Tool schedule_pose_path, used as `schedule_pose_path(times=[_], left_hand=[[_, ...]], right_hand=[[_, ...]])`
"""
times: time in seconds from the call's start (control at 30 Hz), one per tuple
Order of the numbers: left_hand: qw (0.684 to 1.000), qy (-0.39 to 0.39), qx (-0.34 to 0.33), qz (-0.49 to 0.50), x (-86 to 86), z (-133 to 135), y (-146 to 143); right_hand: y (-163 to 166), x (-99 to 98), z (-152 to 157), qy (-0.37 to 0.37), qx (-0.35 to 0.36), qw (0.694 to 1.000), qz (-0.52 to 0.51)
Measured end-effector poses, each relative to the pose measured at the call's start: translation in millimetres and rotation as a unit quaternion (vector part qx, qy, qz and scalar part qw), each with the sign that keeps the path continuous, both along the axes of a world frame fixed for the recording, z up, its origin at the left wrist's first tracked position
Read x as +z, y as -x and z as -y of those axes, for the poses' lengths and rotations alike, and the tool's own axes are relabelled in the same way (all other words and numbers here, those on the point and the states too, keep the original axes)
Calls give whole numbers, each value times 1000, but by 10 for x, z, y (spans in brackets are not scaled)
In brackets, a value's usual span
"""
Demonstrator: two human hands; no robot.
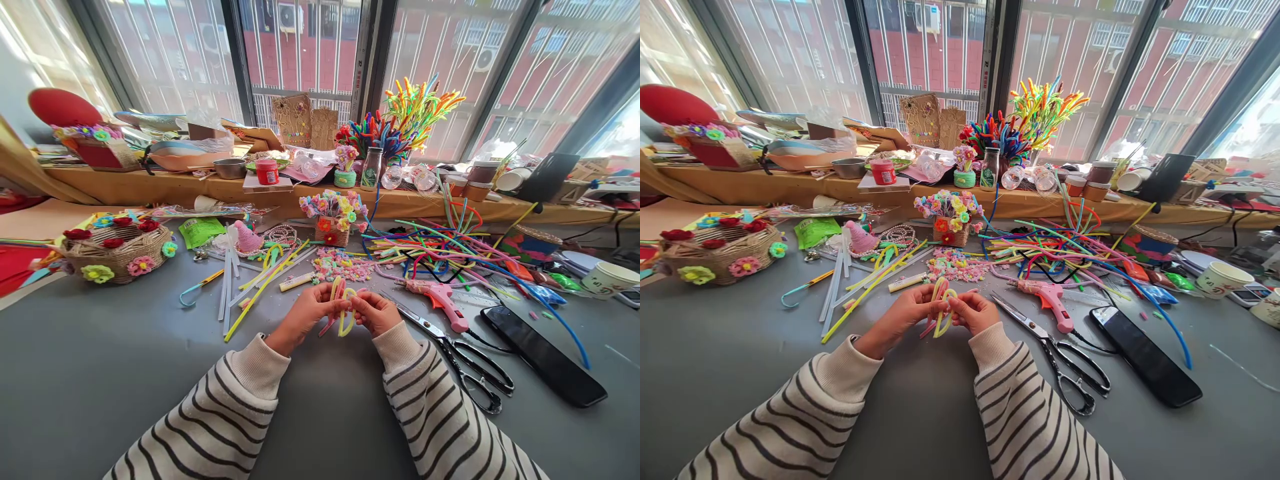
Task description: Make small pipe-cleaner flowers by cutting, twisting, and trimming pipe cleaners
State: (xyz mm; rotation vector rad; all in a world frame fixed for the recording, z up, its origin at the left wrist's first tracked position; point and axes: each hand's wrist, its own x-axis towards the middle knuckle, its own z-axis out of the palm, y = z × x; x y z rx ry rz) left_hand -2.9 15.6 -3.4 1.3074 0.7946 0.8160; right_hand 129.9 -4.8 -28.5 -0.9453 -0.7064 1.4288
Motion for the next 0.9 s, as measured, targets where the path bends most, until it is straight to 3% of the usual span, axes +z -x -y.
schedule_pose_path(times=[0.37,0.7,0.9], left_hand=[[999,3,-48,-18,-53,-11,6],[998,-6,-45,-52,-66,0,4],[997,-1,-65,-49,-56,-1,3]], right_hand=[[9,2,-12,23,56,997,-40],[-37,-32,-21,18,-1,999,-48],[-49,-41,-41,21,23,992,-123]])
